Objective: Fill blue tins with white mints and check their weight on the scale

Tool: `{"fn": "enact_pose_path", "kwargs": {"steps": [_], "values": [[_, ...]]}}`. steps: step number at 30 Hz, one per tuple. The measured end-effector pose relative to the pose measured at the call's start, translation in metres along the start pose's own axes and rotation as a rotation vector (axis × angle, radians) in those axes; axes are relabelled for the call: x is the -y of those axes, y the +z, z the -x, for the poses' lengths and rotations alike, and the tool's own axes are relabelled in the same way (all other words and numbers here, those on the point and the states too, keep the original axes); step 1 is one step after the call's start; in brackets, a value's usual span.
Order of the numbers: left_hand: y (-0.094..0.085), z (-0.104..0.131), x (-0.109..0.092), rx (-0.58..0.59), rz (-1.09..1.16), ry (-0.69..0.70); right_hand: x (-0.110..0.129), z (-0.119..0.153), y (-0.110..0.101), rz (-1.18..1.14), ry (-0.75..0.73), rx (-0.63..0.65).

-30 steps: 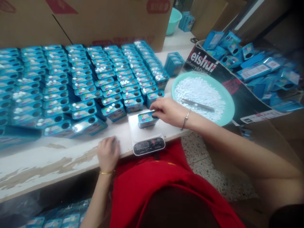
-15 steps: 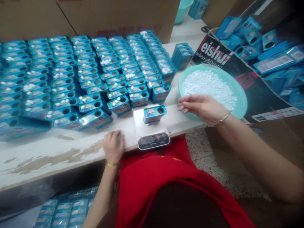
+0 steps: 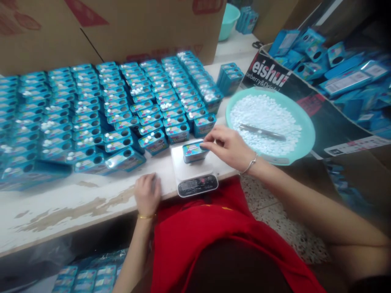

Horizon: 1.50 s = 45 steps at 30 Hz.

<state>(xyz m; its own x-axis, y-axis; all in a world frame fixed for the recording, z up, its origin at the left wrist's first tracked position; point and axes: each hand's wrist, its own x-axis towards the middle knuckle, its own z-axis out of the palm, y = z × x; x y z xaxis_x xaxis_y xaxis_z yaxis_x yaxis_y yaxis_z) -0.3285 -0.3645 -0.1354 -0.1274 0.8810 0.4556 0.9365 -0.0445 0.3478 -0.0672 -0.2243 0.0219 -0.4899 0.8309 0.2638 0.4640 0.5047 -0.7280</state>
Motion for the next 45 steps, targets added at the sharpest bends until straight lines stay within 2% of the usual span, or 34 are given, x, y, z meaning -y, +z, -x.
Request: {"fn": "enact_pose_path", "kwargs": {"steps": [3,6,9,12,16,19,23,26,30,31,34,36,38,42,44,45], "values": [[0.000,0.000,0.001,-0.009,0.008,0.004,-0.002,0.002,0.002,-0.027,0.023,0.010],[-0.004,-0.003,-0.005,-0.044,0.085,0.005,0.001,0.007,-0.002,-0.196,0.124,-0.068],[-0.011,-0.013,-0.026,-0.074,0.185,0.035,0.000,0.019,-0.003,-0.464,0.319,-0.118],[-0.012,-0.027,-0.056,-0.026,0.187,0.116,-0.012,0.037,0.007,-0.711,0.554,-0.121],[-0.001,-0.041,-0.084,0.044,0.067,0.273,-0.031,0.067,0.029,-0.926,0.780,-0.140],[0.012,-0.048,-0.087,0.068,-0.037,0.343,-0.035,0.084,0.041,-0.981,0.845,-0.111],[0.019,-0.055,-0.091,0.064,-0.071,0.336,-0.032,0.094,0.051,-1.041,0.889,-0.052],[0.008,-0.056,-0.105,0.079,0.028,0.304,-0.028,0.096,0.059,-1.177,0.916,-0.033],[-0.030,-0.058,-0.126,0.196,0.245,0.427,-0.018,0.097,0.061,-1.479,0.998,0.035],[-0.040,-0.062,-0.127,0.195,0.275,0.436,-0.016,0.098,0.059,-1.518,1.024,0.047],[-0.060,-0.086,-0.122,0.074,0.260,0.299,-0.019,0.101,0.048,-1.477,1.027,-0.002],[-0.062,-0.105,-0.115,0.044,0.205,0.241,-0.031,0.104,0.041,-1.380,0.970,-0.086],[-0.057,-0.121,-0.109,0.143,0.148,0.301,-0.049,0.109,0.037,-1.255,0.924,-0.182],[-0.045,-0.137,-0.108,0.369,0.052,0.488,-0.086,0.118,0.042,-0.936,0.861,-0.341],[-0.043,-0.152,-0.107,0.367,0.044,0.559,-0.100,0.118,0.048,-0.701,0.762,-0.432],[-0.043,-0.164,-0.106,0.312,0.050,0.576,-0.105,0.117,0.051,-0.589,0.715,-0.466]]}}
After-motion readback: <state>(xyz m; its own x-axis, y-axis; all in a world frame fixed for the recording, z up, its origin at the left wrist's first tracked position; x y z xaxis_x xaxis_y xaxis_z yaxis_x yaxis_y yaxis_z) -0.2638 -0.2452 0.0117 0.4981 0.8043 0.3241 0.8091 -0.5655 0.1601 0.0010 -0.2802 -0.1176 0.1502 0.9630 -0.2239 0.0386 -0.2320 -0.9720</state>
